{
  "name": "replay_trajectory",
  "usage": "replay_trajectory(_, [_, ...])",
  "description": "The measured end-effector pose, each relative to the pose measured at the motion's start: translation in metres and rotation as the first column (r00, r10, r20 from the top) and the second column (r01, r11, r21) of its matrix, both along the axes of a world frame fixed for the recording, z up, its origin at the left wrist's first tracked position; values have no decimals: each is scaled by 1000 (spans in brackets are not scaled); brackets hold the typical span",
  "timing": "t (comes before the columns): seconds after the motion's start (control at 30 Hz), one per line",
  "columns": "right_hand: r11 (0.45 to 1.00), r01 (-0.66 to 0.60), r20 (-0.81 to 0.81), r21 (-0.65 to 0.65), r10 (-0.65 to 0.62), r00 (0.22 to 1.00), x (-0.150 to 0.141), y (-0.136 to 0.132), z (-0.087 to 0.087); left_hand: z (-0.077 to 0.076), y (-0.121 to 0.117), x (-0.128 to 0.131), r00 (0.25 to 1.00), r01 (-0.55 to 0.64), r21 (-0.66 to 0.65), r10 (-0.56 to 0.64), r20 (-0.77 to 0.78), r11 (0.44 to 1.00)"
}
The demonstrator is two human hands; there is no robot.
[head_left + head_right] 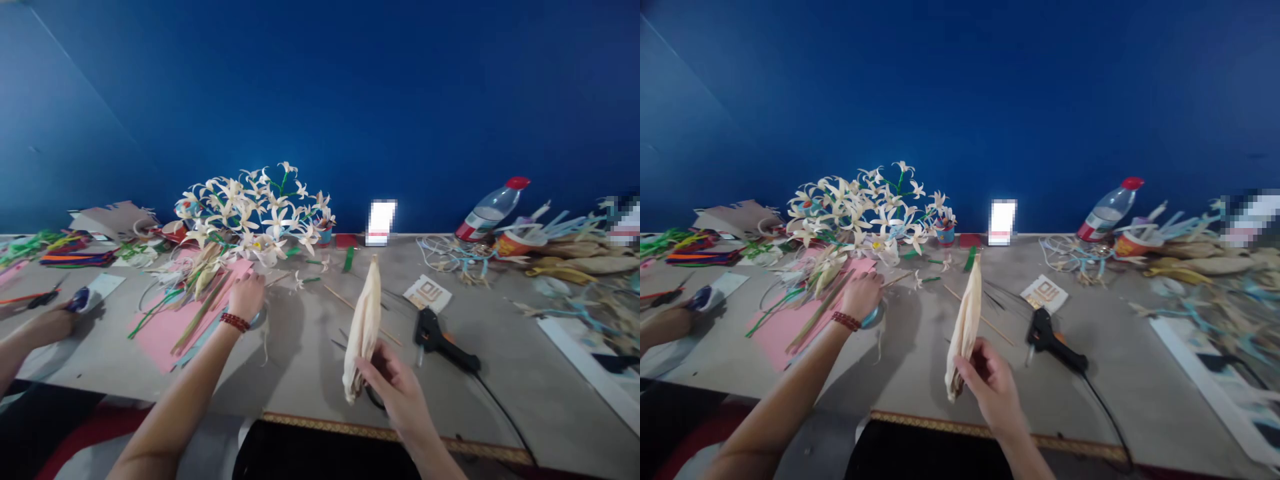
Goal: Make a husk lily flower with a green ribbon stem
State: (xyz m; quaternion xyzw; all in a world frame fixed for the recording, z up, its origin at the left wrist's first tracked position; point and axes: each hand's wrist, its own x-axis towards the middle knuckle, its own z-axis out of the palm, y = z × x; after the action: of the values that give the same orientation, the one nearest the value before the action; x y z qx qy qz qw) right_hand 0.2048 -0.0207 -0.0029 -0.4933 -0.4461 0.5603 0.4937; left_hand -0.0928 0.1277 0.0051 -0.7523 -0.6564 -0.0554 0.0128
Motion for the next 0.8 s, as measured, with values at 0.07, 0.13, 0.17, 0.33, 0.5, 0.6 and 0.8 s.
replay_trajectory(0.07, [1000, -22, -6, 2, 22, 1000, -2, 0, 3, -4, 11, -2, 1000, -8, -21, 8, -2, 1000])
replay_trajectory(0.13, [1000, -30, -11, 5, 30, 999, -1, -1, 4, -8, 16, -1, 1000, -8, -40, 9, 21, 999])
replay_trajectory(0.17, [1000, -27, -15, 7, 27, 1000, 0, -1, 4, -9, 17, -2, 999, -6, -45, 8, 42, 999])
replay_trajectory(0.33, [1000, 17, -34, -19, -18, 999, 6, -1, -2, 1, 9, -5, 970, 59, -56, -43, 240, 997])
replay_trajectory(0.5, [998, -2, -73, -60, -3, 997, -4, 6, -6, 15, -31, 27, 675, 312, -125, -127, 727, 942])
replay_trajectory(0.6, [997, -31, -100, -76, 23, 995, -12, 12, -5, 13, -48, 56, 322, 457, -168, 13, 947, 873])
replay_trajectory(0.8, [997, 21, -153, -78, -33, 988, -13, 18, -5, -19, -34, 88, 480, 416, -245, 17, 877, 876])
